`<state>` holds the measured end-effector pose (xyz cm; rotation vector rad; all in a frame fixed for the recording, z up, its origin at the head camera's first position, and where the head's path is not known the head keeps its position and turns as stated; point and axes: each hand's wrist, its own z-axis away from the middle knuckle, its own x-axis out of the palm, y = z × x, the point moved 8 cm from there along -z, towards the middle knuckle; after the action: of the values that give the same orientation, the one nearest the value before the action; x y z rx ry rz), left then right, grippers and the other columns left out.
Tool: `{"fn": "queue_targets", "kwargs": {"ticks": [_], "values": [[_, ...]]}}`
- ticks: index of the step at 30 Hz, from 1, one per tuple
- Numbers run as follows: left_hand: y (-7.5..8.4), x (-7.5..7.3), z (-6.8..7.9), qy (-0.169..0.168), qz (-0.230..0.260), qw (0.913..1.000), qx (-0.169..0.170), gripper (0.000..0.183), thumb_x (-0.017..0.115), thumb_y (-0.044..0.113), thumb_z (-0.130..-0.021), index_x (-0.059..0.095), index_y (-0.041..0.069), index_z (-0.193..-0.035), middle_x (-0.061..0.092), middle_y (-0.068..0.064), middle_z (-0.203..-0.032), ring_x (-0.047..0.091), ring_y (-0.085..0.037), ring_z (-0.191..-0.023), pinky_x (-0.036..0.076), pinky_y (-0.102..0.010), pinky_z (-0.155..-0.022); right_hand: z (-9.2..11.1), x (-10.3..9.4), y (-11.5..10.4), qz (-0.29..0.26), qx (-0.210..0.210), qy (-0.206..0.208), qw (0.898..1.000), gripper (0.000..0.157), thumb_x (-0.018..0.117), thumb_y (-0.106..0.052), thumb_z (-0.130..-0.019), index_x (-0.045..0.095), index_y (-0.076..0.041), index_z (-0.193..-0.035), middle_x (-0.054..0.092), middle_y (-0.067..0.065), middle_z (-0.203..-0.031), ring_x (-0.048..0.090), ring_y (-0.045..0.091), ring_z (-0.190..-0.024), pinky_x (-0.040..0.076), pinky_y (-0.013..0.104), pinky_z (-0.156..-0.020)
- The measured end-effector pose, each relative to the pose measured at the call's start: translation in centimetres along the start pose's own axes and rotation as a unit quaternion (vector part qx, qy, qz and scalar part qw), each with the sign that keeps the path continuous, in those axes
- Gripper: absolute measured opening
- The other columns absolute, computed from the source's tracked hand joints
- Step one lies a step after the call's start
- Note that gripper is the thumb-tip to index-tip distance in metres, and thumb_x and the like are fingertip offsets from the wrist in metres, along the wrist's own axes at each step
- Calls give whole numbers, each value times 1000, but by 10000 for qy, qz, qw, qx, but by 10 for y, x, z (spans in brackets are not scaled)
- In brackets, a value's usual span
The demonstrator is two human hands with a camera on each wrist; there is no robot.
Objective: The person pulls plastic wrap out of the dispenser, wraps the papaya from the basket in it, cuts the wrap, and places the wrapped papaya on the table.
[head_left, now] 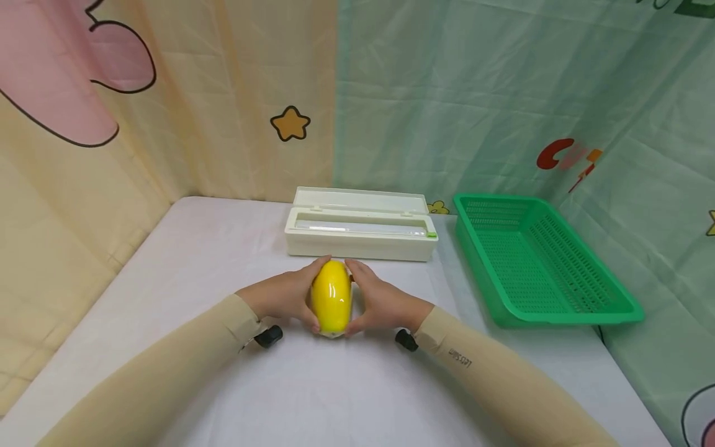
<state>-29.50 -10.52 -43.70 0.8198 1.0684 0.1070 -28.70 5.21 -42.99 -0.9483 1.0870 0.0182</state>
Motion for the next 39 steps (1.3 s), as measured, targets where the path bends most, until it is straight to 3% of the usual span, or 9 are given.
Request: {"fn": "queue_targets", "kwargs": {"ticks": [5,14,23,26,32,39], "values": [[-3,1,1,-47,206,9997,156,142,103,38,-64,8,22,-169,56,-3,-148,59,-19,-118,44,-49,-115,-5,2,3,-118,132,-135,9998,139,100,-32,-72,3,-10,-170,31,8,-169,43,24,-150,30,45,-129],[-1,9,-3,1,715,9971,255,140,104,29,-63,11,26,-167,52,0,-151,56,-18,-126,38,-45,-121,3,-5,7,227,109,126,9996,135,101,-36,-69,14,-7,-168,25,10,-172,32,29,-156,31,48,-129],[3,12,-10,-176,1297,9909,311,138,104,20,-61,16,27,-167,46,0,-157,48,-21,-134,27,-51,-127,9,-2,17,-66,312,94,9994,134,100,-34,-71,12,-11,-169,22,9,-174,28,28,-159,27,48,-130],[3,12,-10,-225,1161,9925,298,142,104,22,-63,10,26,-170,41,-1,-164,46,-21,-139,25,-51,-129,10,-1,17,-25,296,116,9995,135,100,-35,-71,11,-11,-169,22,9,-174,28,28,-159,27,48,-130],[4,7,-6,-147,148,9995,235,148,102,37,-66,-1,21,-171,41,-6,-167,49,-18,-143,32,-49,-127,9,-2,15,52,221,101,9997,134,99,-34,-72,10,-10,-169,21,9,-174,28,29,-158,29,48,-129],[0,9,-6,-198,206,9994,200,146,102,38,-67,0,24,-171,34,-4,-171,45,-21,-148,29,-51,-128,7,-1,19,145,410,85,9990,135,99,-38,-71,10,-9,-169,22,10,-175,27,31,-160,27,50,-130]]}}
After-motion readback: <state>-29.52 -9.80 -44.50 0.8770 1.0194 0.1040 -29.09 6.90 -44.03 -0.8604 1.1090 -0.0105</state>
